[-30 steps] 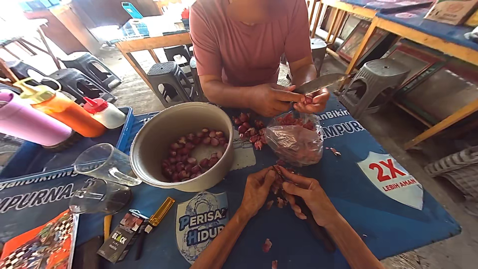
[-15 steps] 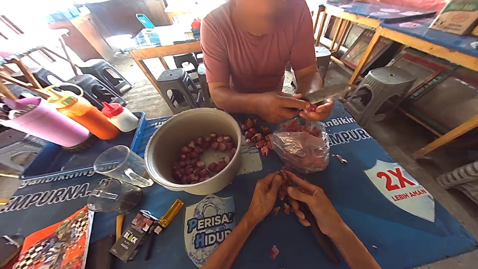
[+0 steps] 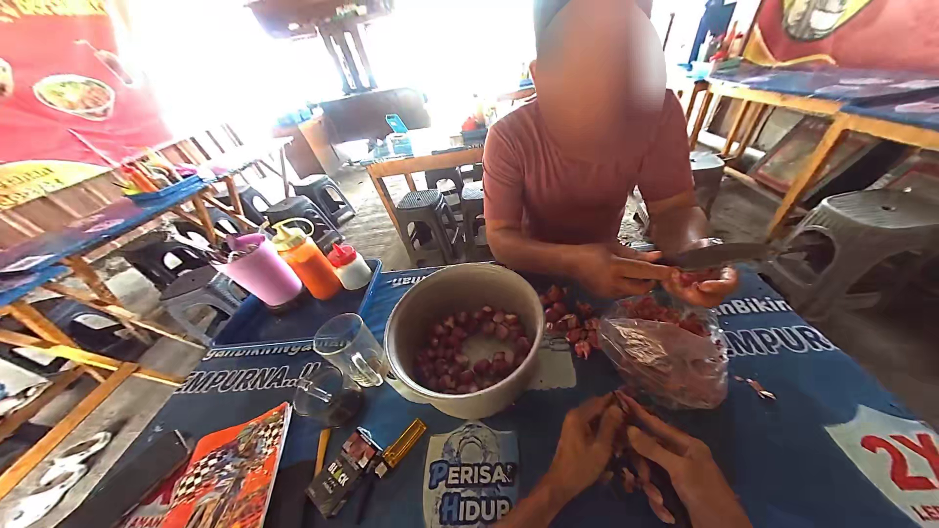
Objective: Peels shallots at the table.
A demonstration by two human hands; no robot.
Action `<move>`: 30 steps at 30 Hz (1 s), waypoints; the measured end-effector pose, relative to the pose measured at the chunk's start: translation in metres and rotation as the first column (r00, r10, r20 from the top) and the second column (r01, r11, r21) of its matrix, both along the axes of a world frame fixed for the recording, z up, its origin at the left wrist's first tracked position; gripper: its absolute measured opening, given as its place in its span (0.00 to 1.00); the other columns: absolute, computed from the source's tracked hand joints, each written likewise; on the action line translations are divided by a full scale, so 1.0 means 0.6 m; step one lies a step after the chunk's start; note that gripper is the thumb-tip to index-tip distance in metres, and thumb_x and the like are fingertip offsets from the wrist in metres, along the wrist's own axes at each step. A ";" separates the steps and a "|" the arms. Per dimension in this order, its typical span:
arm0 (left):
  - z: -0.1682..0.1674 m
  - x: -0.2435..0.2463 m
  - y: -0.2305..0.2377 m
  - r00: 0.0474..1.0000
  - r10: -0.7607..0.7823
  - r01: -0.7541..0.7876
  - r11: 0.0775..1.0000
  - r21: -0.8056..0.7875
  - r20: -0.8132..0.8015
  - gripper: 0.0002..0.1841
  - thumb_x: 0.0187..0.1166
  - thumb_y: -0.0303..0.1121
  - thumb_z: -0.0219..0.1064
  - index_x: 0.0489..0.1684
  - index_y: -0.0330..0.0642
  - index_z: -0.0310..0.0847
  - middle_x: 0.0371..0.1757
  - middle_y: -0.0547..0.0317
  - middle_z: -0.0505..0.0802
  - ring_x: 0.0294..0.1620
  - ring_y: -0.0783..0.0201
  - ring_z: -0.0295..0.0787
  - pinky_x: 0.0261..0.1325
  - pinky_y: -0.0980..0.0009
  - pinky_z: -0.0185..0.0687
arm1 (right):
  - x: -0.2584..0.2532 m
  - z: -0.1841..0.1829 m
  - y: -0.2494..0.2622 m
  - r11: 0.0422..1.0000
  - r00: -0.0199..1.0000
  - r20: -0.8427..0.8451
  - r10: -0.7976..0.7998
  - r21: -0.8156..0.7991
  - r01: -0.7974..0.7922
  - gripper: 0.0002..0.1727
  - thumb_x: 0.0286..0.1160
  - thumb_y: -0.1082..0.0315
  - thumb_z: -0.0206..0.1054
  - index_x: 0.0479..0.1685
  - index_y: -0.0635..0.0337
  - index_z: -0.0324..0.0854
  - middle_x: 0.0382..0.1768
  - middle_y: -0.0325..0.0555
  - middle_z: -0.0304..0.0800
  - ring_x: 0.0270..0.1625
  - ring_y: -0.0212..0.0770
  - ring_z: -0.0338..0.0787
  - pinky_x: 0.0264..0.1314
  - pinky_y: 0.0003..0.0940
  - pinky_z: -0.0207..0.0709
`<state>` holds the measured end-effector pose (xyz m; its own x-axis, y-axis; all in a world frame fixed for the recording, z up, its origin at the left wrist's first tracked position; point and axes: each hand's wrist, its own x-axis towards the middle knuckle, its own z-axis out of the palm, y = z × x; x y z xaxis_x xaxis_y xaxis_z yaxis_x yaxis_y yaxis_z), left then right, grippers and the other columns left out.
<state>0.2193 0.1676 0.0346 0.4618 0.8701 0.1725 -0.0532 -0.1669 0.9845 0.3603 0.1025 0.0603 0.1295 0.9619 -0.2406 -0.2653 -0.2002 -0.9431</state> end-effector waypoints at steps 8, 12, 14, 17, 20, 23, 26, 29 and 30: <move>-0.002 0.001 -0.006 0.999 0.027 -0.025 0.997 0.073 -0.022 0.19 0.88 0.29 0.56 0.67 0.21 0.80 0.52 0.44 0.91 0.47 0.70 0.89 0.57 0.74 0.84 | -0.009 -0.002 0.009 0.993 0.993 0.006 -0.115 0.002 0.115 0.21 0.85 0.75 0.58 0.75 0.69 0.77 0.16 0.39 0.84 0.09 0.28 0.76 0.07 0.24 0.71; -0.001 0.005 -0.002 0.999 0.018 -0.017 0.999 0.036 -0.027 0.20 0.90 0.31 0.54 0.69 0.22 0.78 0.53 0.45 0.91 0.44 0.71 0.89 0.54 0.74 0.85 | 0.002 -0.002 0.016 0.996 0.996 -0.005 -0.090 -0.030 0.090 0.21 0.87 0.73 0.57 0.76 0.67 0.77 0.16 0.39 0.82 0.09 0.29 0.74 0.08 0.24 0.71; 0.001 0.003 0.002 1.000 0.008 -0.008 1.000 -0.031 0.007 0.20 0.91 0.31 0.52 0.69 0.24 0.78 0.54 0.47 0.91 0.46 0.72 0.89 0.55 0.74 0.85 | 0.009 -0.001 0.022 0.995 0.996 -0.048 -0.070 -0.080 0.066 0.22 0.87 0.71 0.57 0.77 0.65 0.77 0.14 0.38 0.79 0.08 0.29 0.73 0.07 0.24 0.69; 0.006 0.000 0.006 0.997 0.022 -0.013 0.991 -0.133 0.068 0.19 0.90 0.29 0.52 0.70 0.24 0.78 0.57 0.48 0.92 0.51 0.71 0.90 0.60 0.72 0.86 | 0.021 0.003 0.036 0.991 0.995 -0.102 -0.023 -0.133 0.009 0.22 0.88 0.69 0.57 0.78 0.64 0.76 0.13 0.39 0.77 0.08 0.30 0.72 0.07 0.25 0.69; 0.010 0.002 0.007 0.988 0.113 -0.093 0.980 -0.178 0.105 0.21 0.88 0.29 0.57 0.73 0.23 0.75 0.55 0.48 0.94 0.49 0.70 0.92 0.57 0.71 0.88 | 0.031 0.014 0.051 0.986 0.990 -0.133 0.050 -0.151 -0.070 0.21 0.88 0.68 0.56 0.77 0.61 0.77 0.13 0.38 0.75 0.08 0.29 0.72 0.07 0.24 0.69; 0.008 0.004 0.007 0.970 0.224 -0.205 0.962 -0.180 0.092 0.27 0.84 0.29 0.62 0.78 0.19 0.66 0.57 0.44 0.92 0.51 0.68 0.92 0.59 0.71 0.87 | 0.039 0.014 0.062 0.981 0.982 -0.140 0.124 -0.131 -0.142 0.22 0.89 0.67 0.54 0.78 0.58 0.77 0.13 0.37 0.74 0.09 0.29 0.72 0.08 0.24 0.69; 0.010 0.008 0.005 0.954 0.294 -0.281 0.947 -0.154 0.064 0.27 0.78 0.29 0.69 0.74 0.20 0.72 0.54 0.44 0.94 0.50 0.68 0.94 0.59 0.72 0.88 | 0.042 0.003 0.062 0.984 0.977 -0.165 0.136 -0.089 -0.152 0.22 0.88 0.67 0.55 0.77 0.59 0.77 0.13 0.38 0.76 0.09 0.29 0.72 0.08 0.24 0.69; 0.011 0.010 0.003 0.942 0.331 -0.320 0.937 -0.139 0.064 0.18 0.77 0.28 0.72 0.61 0.26 0.85 0.45 0.51 0.97 0.42 0.69 0.95 0.52 0.72 0.91 | 0.044 -0.001 0.056 0.986 0.977 -0.161 0.139 -0.070 -0.152 0.22 0.88 0.66 0.55 0.77 0.59 0.78 0.14 0.38 0.77 0.10 0.29 0.73 0.10 0.24 0.70; 0.010 0.009 0.004 0.944 0.323 -0.313 0.942 -0.125 0.069 0.15 0.79 0.29 0.70 0.58 0.27 0.86 0.43 0.53 0.97 0.40 0.70 0.94 0.50 0.73 0.91 | 0.047 -0.001 0.054 0.987 0.978 -0.157 0.136 -0.066 -0.148 0.22 0.87 0.66 0.55 0.77 0.60 0.77 0.14 0.38 0.78 0.10 0.29 0.74 0.10 0.24 0.71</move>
